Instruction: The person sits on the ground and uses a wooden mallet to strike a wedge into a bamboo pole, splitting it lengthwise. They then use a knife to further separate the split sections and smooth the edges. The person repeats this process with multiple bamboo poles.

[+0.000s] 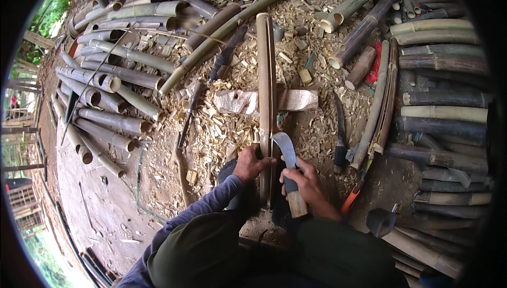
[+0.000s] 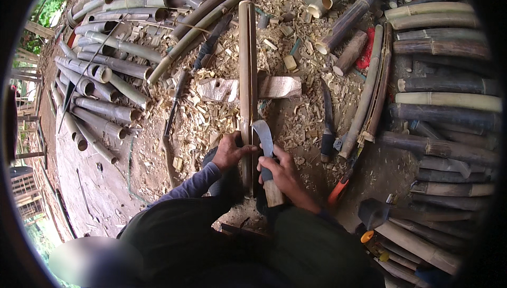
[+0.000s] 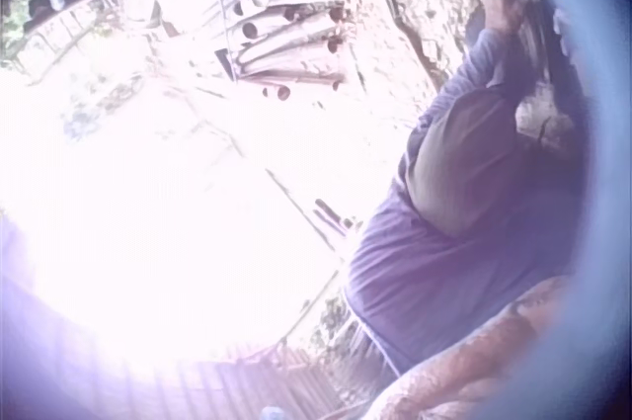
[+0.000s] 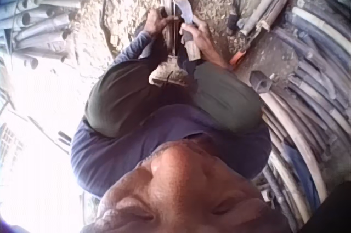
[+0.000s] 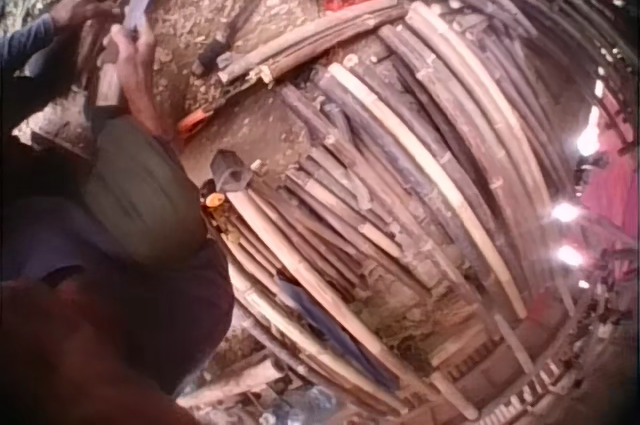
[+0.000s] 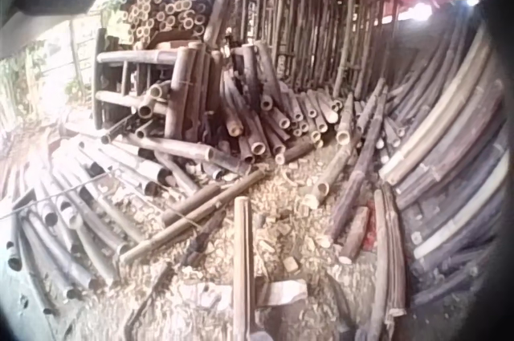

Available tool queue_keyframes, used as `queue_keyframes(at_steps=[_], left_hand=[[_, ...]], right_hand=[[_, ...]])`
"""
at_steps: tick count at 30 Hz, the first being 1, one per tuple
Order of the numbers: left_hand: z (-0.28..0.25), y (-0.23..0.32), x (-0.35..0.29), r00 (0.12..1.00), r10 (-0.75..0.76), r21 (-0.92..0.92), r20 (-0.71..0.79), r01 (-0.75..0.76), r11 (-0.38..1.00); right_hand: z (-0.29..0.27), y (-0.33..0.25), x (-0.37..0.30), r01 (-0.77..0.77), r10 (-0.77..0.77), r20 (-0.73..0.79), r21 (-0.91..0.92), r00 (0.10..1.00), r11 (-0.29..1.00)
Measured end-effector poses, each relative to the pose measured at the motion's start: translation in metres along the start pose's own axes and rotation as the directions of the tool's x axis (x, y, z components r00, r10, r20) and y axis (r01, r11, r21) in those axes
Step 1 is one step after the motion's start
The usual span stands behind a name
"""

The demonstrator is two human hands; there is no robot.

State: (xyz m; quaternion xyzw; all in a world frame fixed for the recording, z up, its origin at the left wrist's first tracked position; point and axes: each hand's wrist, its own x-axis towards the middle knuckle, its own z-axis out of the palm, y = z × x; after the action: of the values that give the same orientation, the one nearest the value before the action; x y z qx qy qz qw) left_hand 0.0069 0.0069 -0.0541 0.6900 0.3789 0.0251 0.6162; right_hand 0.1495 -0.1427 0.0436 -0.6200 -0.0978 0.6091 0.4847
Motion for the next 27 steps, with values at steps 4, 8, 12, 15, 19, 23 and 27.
queue_keyframes(at_steps=[4, 8, 12, 15, 19, 23, 27], left_hand=[[0.001, -0.004, 0.001, 1.0, 0.023, -0.049, 0.003, -0.022, 0.999], [0.002, 0.003, 0.002, 1.0, -0.011, -0.028, 0.006, 0.011, 1.0], [0.001, 0.001, 0.002, 0.999, -0.02, 0.041, -0.025, 0.021, 0.999], [0.0, 0.006, 0.001, 0.999, -0.008, 0.071, -0.034, 0.011, 0.997], [0.005, -0.001, 0.005, 0.998, -0.031, 0.17, -0.059, 0.04, 0.985], [0.007, -0.001, 0.004, 0.998, 0.015, 0.099, -0.066, -0.008, 0.995], [0.003, -0.001, 0.004, 0.999, -0.029, 0.075, -0.018, 0.03, 0.997]], right_hand=[[0.004, -0.008, -0.009, -0.009, 0.01, -0.012, 0.078, 1.0, 0.997], [0.008, -0.005, 0.006, 0.051, -0.047, -0.029, 0.157, 0.998, 0.986], [0.012, -0.013, 0.003, 0.023, -0.018, -0.03, 0.173, 0.999, 0.985], [0.009, -0.016, 0.0, 0.023, -0.013, -0.053, 0.19, 0.999, 0.982], [0.008, -0.01, 0.01, 0.096, -0.091, -0.04, 0.148, 0.995, 0.984], [0.009, -0.019, 0.056, 0.314, -0.305, -0.107, 0.069, 0.946, 0.947], [0.003, -0.047, 0.088, 0.284, -0.282, -0.044, 0.076, 0.958, 0.956]])
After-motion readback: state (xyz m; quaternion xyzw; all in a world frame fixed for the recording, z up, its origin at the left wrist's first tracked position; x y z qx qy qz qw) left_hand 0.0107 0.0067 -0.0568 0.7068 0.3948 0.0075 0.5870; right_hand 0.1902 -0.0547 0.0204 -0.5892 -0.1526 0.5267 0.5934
